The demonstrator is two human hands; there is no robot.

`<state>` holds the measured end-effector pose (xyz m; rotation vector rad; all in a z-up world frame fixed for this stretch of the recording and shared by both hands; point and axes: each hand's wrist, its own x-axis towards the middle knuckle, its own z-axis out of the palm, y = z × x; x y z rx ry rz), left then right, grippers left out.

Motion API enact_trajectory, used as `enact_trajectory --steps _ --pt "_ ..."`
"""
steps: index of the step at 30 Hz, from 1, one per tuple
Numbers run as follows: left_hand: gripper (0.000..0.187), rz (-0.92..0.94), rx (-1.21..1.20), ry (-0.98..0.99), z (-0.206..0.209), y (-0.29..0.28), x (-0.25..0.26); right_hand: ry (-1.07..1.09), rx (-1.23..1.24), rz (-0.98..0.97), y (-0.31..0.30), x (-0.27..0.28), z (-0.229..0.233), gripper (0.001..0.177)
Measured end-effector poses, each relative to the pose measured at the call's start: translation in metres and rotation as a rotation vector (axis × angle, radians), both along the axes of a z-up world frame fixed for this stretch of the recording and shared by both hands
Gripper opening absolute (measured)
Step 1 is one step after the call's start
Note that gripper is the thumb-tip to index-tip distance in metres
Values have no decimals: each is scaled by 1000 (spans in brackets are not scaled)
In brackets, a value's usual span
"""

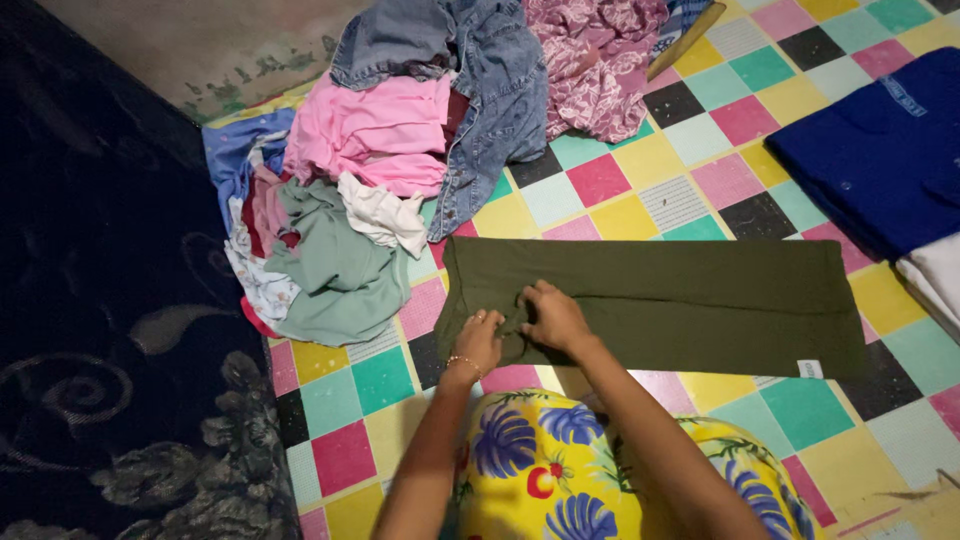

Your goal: The person folds a green t-shirt on a colorful tiled floor, smoothing and aligning it before folding it into a compact rectangle. They then pick up a pink patterned cloth and begin to fold it.

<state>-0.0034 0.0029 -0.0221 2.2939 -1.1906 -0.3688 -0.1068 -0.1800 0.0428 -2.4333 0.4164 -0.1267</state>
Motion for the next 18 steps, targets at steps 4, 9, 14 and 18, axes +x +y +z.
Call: enact_trajectory --steps 4,9,14,18 --pt "38 34 17 -39 5 -7 -6 21 -181 -2 7 11 -1 69" --pt "45 63 80 -37 19 -7 -13 64 -252 -6 14 16 -11 60" --pt "51 68 95 -20 30 -8 -14 -17 -326 -22 24 12 -15 56" --pt "50 69 103 -44 28 -9 -16 -44 -301 -99 32 12 -15 43"
